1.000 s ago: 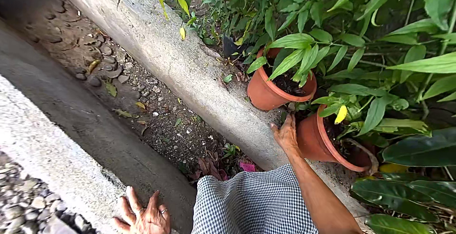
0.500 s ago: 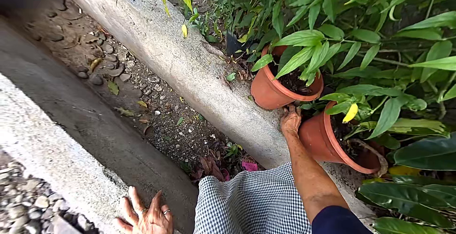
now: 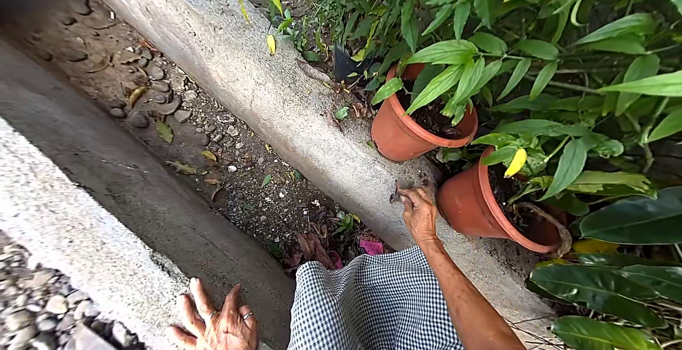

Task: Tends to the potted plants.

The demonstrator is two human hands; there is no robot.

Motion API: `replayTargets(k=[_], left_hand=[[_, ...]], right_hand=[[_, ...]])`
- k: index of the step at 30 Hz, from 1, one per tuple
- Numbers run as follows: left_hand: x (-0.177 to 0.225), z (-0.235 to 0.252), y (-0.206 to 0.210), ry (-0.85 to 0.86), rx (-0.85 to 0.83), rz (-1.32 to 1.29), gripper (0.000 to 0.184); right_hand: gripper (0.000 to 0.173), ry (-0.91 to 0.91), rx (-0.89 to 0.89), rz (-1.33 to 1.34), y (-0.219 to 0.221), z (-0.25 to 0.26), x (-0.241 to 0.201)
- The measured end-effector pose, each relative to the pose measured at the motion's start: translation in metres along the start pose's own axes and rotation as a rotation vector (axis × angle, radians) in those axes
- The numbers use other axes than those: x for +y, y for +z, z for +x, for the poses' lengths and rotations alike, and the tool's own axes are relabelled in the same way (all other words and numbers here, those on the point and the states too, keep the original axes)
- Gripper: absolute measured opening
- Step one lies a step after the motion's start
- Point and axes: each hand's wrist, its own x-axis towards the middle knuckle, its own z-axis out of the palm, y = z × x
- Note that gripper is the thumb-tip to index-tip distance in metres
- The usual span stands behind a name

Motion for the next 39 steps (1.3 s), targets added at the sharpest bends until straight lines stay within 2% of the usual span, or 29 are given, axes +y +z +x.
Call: replayTargets(k=[2,4,6,10,12,15,17,22,24,26,29,32,35,37,39], left_hand=[[-0.002,0.000,0.002,0.002,0.000,-0.009,0.046],[-0.002,0.000,0.000,0.008,-0.011,-0.008,0.047],[-0.001,0.001,-0.002,0.007,-0.017,-0.011,0.047],[0.000,0.000,-0.002,0.000,-0.026,0.004,0.044],[0.000,0.000,-0.002,-0.002,-0.028,0.002,0.044],[-0.002,0.000,0.000,-0.005,-0.019,0.013,0.044],[-0.002,0.000,0.000,0.000,-0.020,0.024,0.045],[0.001,0.001,-0.004,-0.013,-0.038,0.029,0.046],[0.001,0.002,-0.004,-0.009,-0.034,0.027,0.046],[0.000,0.001,-0.004,-0.012,-0.036,0.025,0.046],[-0.001,0.001,-0.003,-0.002,-0.025,0.030,0.047],[-0.002,0.000,-0.003,0.006,-0.026,0.039,0.048],[-0.002,0.000,-0.003,0.013,-0.024,0.038,0.049],[-0.003,0.000,-0.002,0.007,-0.024,0.039,0.050],[-0.002,0.000,-0.003,0.008,-0.029,0.038,0.049]], right_hand=[[0.022,0.018,-0.174,0.082,-0.010,0.003,-0.005],[0.040,0.123,-0.240,0.040,-0.024,0.016,-0.009],[0.054,0.265,-0.114,-0.071,-0.036,0.032,-0.008],[0.070,0.508,0.160,-0.116,-0.033,0.067,0.004],[0.066,0.561,0.186,-0.142,-0.027,0.087,0.005],[0.051,0.731,0.144,-0.152,-0.021,0.111,0.013],[0.049,0.810,0.135,-0.144,-0.017,0.120,0.024],[0.048,0.830,0.070,-0.284,-0.011,0.125,0.018],[0.052,0.812,0.041,-0.349,-0.007,0.126,0.021],[0.059,0.779,-0.067,-0.436,-0.009,0.128,0.024],[0.059,0.735,-0.236,-0.552,-0.019,0.131,0.014],[0.048,0.761,-0.430,-0.665,-0.028,0.132,-0.001],[0.045,0.646,-0.552,-0.844,-0.027,0.132,0.008],[0.044,0.568,-0.560,-0.933,-0.027,0.135,0.013],[0.042,0.514,-0.495,-0.962,-0.034,0.134,0.015]])
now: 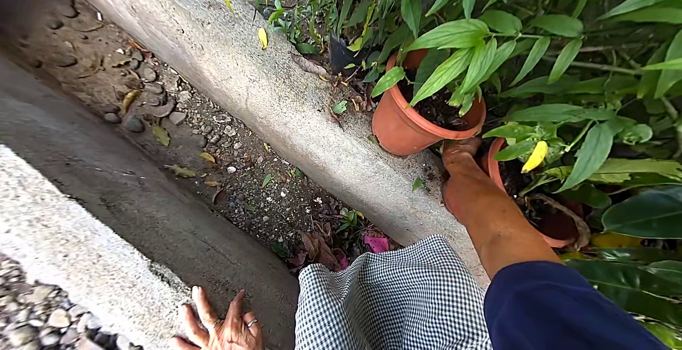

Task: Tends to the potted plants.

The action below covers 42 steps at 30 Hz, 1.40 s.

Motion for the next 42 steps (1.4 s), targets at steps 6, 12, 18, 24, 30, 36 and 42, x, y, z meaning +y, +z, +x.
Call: replayTargets(k=[6,12,18,24,30,36,42], left_hand=[[0.003,0.001,-0.001,0.002,0.014,-0.005,0.047],[0.002,0.000,0.001,-0.006,0.008,0.006,0.047],[0.004,0.000,0.001,-0.015,-0.011,0.000,0.044],[0.003,0.001,0.001,-0.003,0.001,-0.018,0.045],[0.003,0.000,0.003,0.012,0.024,-0.029,0.043],[0.003,0.001,0.002,0.019,0.019,-0.053,0.042],[0.001,-0.002,0.004,0.012,0.004,-0.057,0.041]], right_hand=[[0.043,0.063,-0.024,-0.054,-0.013,-0.006,0.005],[0.041,0.083,-0.083,-0.158,-0.009,0.006,0.006],[0.042,0.019,-0.159,-0.131,-0.016,-0.005,-0.019],[0.032,-0.080,-0.174,0.069,-0.004,-0.044,-0.023],[0.042,-0.224,0.124,0.446,0.003,-0.094,-0.003],[0.036,-0.074,0.150,1.228,0.077,-0.121,-0.007],[0.024,0.395,-0.497,1.835,0.141,-0.176,-0.042]])
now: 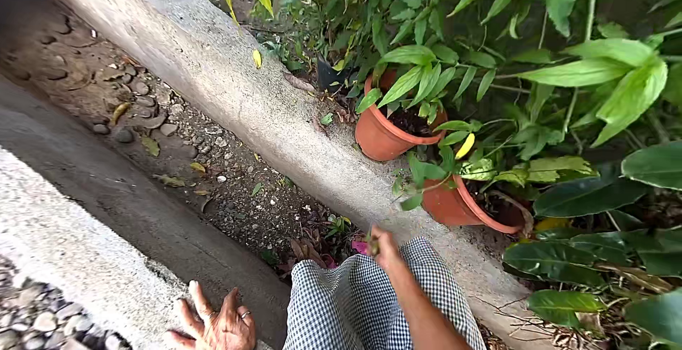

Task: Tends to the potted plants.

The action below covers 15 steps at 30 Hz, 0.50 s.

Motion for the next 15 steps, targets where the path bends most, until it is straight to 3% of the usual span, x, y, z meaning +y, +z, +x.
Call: replayTargets(k=[3,5,9,12,13,15], left_hand=[[0.000,0.001,0.003,0.009,0.032,0.018,0.044],[-0.004,0.001,0.000,-0.002,0.025,0.032,0.045],[0.001,0.000,0.000,0.003,0.017,0.014,0.048],[-0.002,0.002,0.000,0.006,0.018,0.016,0.048],[-0.002,0.002,0.000,0.004,0.014,0.018,0.047],[-0.002,0.002,0.001,-0.001,0.007,0.018,0.046]], right_hand=[[0.038,-0.013,-0.129,-0.553,0.009,-0.015,0.078],[0.044,-0.088,-0.256,-0.823,0.013,-0.024,0.092],[0.039,-0.132,-0.374,-0.950,0.008,-0.012,0.049],[0.069,-0.230,-0.657,-1.075,0.016,-0.011,0.004],[0.074,-0.277,-0.686,-1.079,0.018,-0.015,-0.013],[0.064,-0.382,-0.570,-0.888,0.017,-0.026,-0.044]])
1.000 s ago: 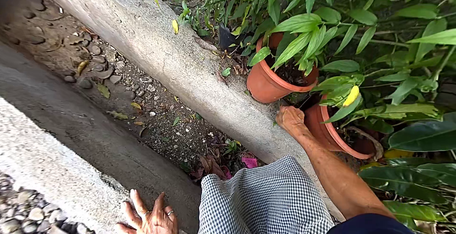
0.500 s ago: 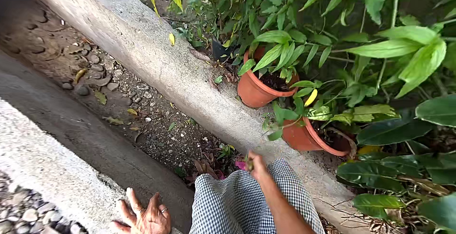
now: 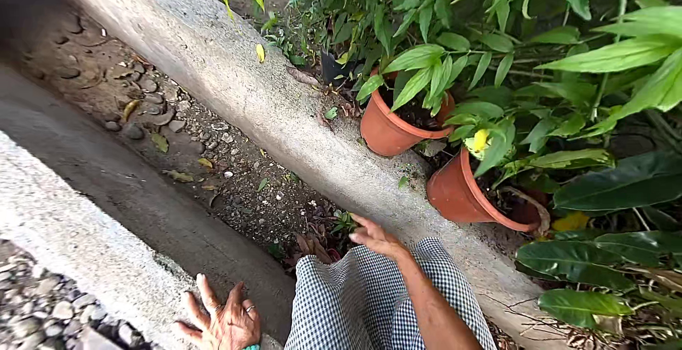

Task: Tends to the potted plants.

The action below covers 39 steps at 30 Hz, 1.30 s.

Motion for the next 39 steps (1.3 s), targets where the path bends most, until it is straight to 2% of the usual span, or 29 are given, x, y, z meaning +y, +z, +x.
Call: replayTargets(k=[2,3,4,6,10,16,20,23,26,29,31,33,36,39], left_hand=[[0.000,0.001,0.000,-0.010,-0.003,0.003,0.045],[0.000,0.001,0.001,-0.011,0.003,0.006,0.045],[-0.001,0.001,0.001,-0.009,0.008,0.008,0.045],[-0.001,0.001,0.000,0.004,0.011,0.004,0.045],[-0.001,0.001,0.001,-0.003,0.002,0.015,0.044],[0.002,0.001,-0.001,-0.004,0.002,0.018,0.046],[0.004,0.002,-0.002,-0.010,-0.005,0.011,0.044],[0.005,0.001,-0.002,-0.017,-0.015,0.013,0.042],[0.003,0.000,0.001,-0.004,0.005,0.027,0.044],[0.004,0.001,0.000,-0.005,0.009,0.024,0.046],[0.004,0.001,-0.001,0.003,0.009,0.019,0.048],[0.004,0.000,-0.001,-0.002,-0.001,0.010,0.047],[0.004,0.001,-0.001,-0.006,0.000,0.008,0.046],[0.002,0.002,-0.001,-0.004,0.000,0.007,0.047]], right_hand=[[0.045,-0.069,0.374,0.231,-0.022,-0.002,-0.013],[0.040,-0.104,0.567,0.325,-0.033,0.001,-0.015],[0.040,-0.132,0.718,0.404,-0.046,0.006,-0.017],[0.046,-0.146,0.873,0.542,-0.072,0.017,-0.017],[0.055,-0.097,0.954,0.732,-0.114,0.049,-0.029],[0.041,-0.124,1.025,0.887,-0.159,0.089,-0.040],[0.046,-0.120,1.062,0.928,-0.158,0.088,-0.031],[0.048,-0.126,1.148,0.807,-0.139,0.094,-0.014],[0.044,-0.180,1.227,0.689,-0.123,0.102,-0.015],[0.046,-0.304,1.297,0.855,-0.135,0.099,-0.023],[0.044,-0.362,1.299,0.856,-0.151,0.098,-0.022],[0.044,-0.293,1.313,0.695,-0.156,0.099,-0.016],[0.047,-0.030,1.324,0.458,-0.143,0.096,-0.008],[0.044,0.113,1.229,0.544,-0.124,0.098,-0.003]])
